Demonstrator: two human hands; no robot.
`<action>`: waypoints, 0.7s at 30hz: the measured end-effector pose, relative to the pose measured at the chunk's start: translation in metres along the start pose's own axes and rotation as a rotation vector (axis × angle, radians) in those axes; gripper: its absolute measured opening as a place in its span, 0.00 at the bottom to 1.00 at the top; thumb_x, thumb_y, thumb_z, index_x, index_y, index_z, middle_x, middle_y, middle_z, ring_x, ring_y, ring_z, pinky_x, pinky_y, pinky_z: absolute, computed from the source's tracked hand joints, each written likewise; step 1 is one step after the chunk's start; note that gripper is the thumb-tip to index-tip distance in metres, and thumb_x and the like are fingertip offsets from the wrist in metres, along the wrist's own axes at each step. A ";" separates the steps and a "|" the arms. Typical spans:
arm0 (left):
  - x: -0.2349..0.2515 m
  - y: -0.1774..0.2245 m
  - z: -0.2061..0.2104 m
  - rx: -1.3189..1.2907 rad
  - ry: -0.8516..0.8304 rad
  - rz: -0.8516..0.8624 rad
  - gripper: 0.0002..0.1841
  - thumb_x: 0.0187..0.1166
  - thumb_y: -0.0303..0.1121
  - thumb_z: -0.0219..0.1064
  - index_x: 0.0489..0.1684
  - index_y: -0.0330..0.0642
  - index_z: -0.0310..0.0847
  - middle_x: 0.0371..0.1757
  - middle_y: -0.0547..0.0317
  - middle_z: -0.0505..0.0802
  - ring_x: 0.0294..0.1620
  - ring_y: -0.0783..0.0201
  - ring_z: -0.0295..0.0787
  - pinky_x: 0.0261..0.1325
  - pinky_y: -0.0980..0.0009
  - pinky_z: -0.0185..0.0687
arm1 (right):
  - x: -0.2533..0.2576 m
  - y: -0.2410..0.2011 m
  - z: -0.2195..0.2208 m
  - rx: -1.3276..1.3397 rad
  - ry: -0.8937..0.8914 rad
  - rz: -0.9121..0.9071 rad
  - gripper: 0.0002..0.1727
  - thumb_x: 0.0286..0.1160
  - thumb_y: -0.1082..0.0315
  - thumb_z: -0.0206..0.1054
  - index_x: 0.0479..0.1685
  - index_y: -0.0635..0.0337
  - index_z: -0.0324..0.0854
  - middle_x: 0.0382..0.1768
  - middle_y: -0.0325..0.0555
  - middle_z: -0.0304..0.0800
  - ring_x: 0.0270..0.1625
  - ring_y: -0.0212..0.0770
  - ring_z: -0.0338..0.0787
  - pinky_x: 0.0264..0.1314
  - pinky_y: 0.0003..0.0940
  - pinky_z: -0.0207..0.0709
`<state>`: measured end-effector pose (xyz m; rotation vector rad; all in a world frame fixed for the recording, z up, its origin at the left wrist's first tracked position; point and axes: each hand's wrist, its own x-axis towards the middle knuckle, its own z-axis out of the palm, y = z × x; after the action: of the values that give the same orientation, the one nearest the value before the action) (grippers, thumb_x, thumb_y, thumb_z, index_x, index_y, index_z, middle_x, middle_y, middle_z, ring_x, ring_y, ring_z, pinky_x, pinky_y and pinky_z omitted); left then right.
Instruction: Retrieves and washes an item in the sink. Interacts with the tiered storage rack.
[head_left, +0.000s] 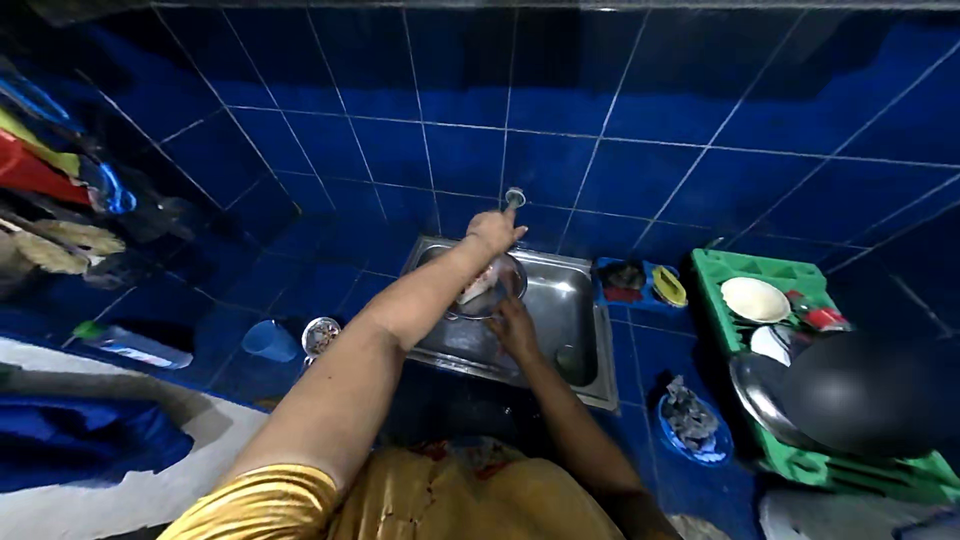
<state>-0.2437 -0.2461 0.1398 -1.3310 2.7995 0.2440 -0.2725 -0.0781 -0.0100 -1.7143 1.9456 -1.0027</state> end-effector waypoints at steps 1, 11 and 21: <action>-0.002 0.001 -0.004 -0.016 -0.021 -0.031 0.36 0.88 0.64 0.49 0.79 0.42 0.72 0.61 0.35 0.90 0.63 0.36 0.89 0.63 0.36 0.81 | 0.003 0.000 -0.003 0.008 -0.009 -0.004 0.21 0.76 0.59 0.73 0.54 0.70 0.87 0.61 0.66 0.87 0.66 0.59 0.87 0.74 0.50 0.78; -0.037 -0.061 0.032 -0.340 0.211 -0.106 0.38 0.87 0.64 0.49 0.82 0.42 0.71 0.78 0.37 0.80 0.80 0.37 0.74 0.80 0.37 0.68 | 0.002 0.019 -0.006 0.157 0.078 -0.108 0.20 0.70 0.59 0.78 0.46 0.71 0.87 0.55 0.64 0.88 0.61 0.56 0.88 0.69 0.47 0.81; -0.125 -0.111 0.111 -1.755 -0.260 -0.612 0.32 0.89 0.60 0.48 0.78 0.44 0.69 0.63 0.41 0.90 0.56 0.44 0.92 0.57 0.46 0.88 | -0.003 0.014 -0.021 0.214 0.042 -0.160 0.19 0.69 0.60 0.78 0.44 0.69 0.87 0.53 0.61 0.89 0.61 0.52 0.87 0.70 0.43 0.80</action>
<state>-0.0828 -0.2014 0.0277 -1.7729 1.2882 2.7651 -0.2962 -0.0694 -0.0058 -1.7590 1.6764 -1.2631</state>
